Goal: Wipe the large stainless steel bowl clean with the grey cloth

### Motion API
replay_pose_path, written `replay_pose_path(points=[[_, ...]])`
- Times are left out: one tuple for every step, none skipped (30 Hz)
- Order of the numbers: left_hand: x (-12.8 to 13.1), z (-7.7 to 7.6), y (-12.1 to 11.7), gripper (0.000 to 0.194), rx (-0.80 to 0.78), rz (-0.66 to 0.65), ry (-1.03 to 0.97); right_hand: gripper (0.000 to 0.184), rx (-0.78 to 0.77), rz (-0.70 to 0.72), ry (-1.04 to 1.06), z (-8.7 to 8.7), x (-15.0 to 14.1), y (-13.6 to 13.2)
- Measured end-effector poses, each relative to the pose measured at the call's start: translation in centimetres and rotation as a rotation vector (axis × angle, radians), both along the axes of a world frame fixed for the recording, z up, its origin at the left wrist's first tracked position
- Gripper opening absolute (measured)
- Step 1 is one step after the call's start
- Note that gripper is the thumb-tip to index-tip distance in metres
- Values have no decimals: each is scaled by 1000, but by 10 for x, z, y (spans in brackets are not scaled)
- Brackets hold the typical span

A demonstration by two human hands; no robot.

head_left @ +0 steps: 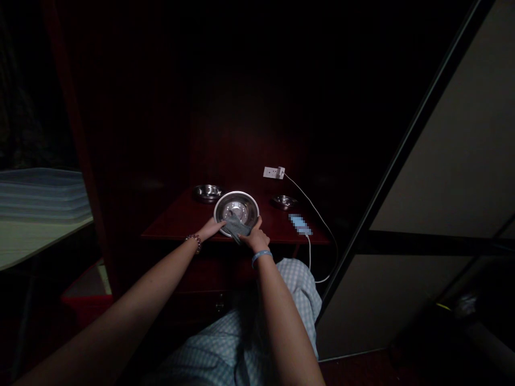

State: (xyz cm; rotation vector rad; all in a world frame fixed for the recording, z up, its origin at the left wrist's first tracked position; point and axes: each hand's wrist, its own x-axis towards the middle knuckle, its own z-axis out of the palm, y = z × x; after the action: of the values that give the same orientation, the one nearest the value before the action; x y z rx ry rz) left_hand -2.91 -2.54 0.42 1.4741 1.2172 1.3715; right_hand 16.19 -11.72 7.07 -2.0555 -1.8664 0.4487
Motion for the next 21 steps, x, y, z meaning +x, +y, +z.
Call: replay_pose_path(points=[[0, 0, 0, 46, 2, 2, -1, 117, -1, -2, -9, 0, 0, -1], [0, -1, 1, 46, 7, 6, -4, 118, 7, -6, -15, 0, -1, -1], [1, -2, 2, 47, 14, 10, -9, 118, 36, -12, -23, 0, -1, -1], [1, -2, 2, 48, 21, 14, -13, 116, 90, -16, -37, 0, -2, -2], [1, -3, 3, 49, 29, 14, -16, 111, 164, -12, -60, 0, -2, -2], [1, -3, 3, 50, 36, 12, -17, 103, 248, 1, -87, 0, -3, -1], [2, -4, 3, 51, 43, 8, -17, 92, 331, 27, -115, 0, -3, -1], [2, -4, 3, 51, 51, 3, -16, 81, 398, 68, -141, -1, -4, 0], [2, -4, 3, 52, 60, -3, -16, 72, 442, 125, -162, -2, -5, 2], [3, -3, 3, 53, 69, -10, -18, 65, 465, 194, -179, -4, -5, 3], [3, -3, 2, 54, 78, -18, -21, 61, 472, 270, -192, -6, -6, 5], [3, -3, 2, 55, 85, -25, -26, 58, 467, 351, -206, -10, -7, 7], [4, -2, 1, 57, 88, -30, -30, 58, 449, 426, -213, -13, -9, 9], [4, -2, 1, 58, 87, -31, -31, 58, 418, 486, -210, -17, -10, 11], [4, -2, 1, 58, 82, -26, -30, 58, 373, 541, -201, -21, -12, 13], [4, -2, 0, 57, 73, -16, -25, 58, 321, 580, -192, -25, -14, 14], [4, -1, 0, 57, 67, -6, -19, 59, 275, 604, -187, -28, -15, 15], [3, -2, 1, 56, 63, 3, -12, 61, 244, 615, -182, -31, -17, 16], [3, -2, 1, 55, 64, 10, -6, 63, 229, 620, -176, -33, -18, 17], [3, -2, 1, 54, 69, 14, -3, 66, 223, 622, -168, -34, -19, 17], [2, -3, 2, 54, 75, 15, -1, 68, 224, 624, -160, -35, -19, 17]])
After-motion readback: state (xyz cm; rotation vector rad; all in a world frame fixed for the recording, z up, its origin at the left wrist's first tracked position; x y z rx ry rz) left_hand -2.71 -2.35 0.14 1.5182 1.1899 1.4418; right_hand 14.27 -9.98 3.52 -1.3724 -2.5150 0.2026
